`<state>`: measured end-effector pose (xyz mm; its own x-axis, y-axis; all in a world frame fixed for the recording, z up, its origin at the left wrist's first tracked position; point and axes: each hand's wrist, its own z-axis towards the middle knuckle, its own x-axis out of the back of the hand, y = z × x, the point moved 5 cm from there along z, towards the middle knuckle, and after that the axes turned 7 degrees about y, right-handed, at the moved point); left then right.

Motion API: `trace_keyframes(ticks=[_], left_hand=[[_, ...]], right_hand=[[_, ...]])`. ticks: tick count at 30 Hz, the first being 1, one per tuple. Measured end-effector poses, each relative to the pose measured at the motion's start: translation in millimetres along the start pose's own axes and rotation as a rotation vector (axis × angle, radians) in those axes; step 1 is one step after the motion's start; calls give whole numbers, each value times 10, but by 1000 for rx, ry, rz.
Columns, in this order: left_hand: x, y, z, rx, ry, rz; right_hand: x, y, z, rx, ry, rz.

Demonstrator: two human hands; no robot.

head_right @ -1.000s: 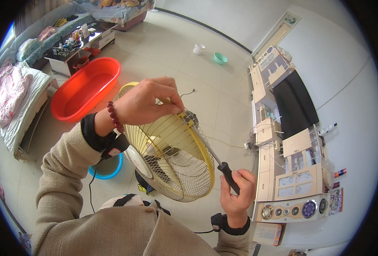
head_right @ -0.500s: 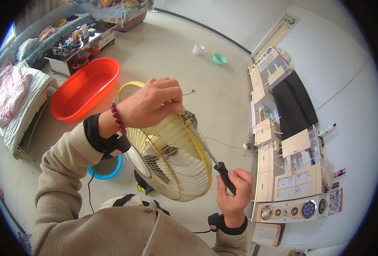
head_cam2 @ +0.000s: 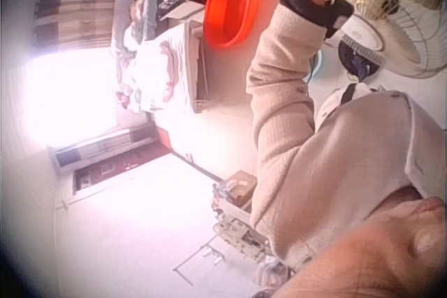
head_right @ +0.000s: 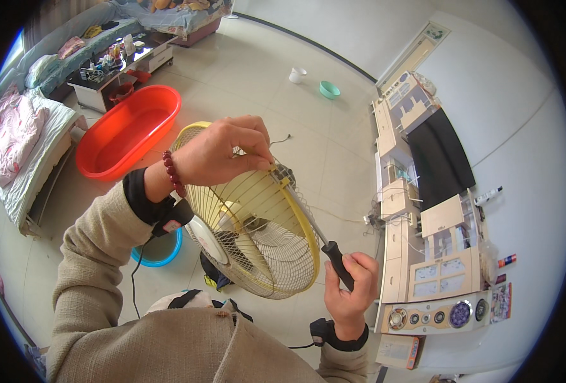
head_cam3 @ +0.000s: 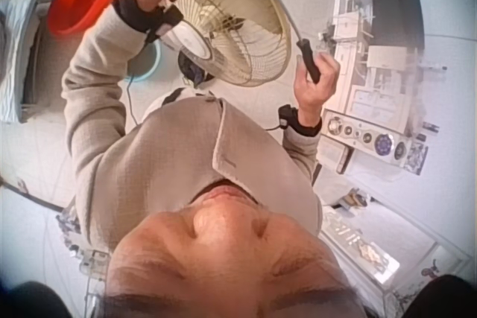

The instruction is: The person assembles a yellow table fan by attaching the front wire cage to the fan head. They align the cage, then use a screwdriver to tighten the central nut securing the cage in place.

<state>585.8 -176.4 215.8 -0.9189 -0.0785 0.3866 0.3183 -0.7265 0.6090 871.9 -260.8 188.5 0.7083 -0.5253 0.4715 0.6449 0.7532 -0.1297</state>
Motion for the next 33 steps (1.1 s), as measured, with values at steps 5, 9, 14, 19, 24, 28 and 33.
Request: trace_keyframes(ticks=[5,9,14,19,24,28,33], left_hand=[[-3,14,1,26,-30,-21],[14,31,-3,9,-46,-22],[42,28,-12,35,-46,4],[29,41,-7,50,-26,11],[15,36,-1,76,-57,30],[17,23,7,81,-61,30],[27,5,6,87,-46,13]], right_hand=[[23,10,-9,-9,-7,0],[39,15,-11,-5,-13,-4],[30,20,-20,-14,-15,-2],[37,35,-14,-12,-12,-2],[52,43,-18,-4,-14,3],[43,49,-13,2,-16,2],[22,50,2,5,-13,5]])
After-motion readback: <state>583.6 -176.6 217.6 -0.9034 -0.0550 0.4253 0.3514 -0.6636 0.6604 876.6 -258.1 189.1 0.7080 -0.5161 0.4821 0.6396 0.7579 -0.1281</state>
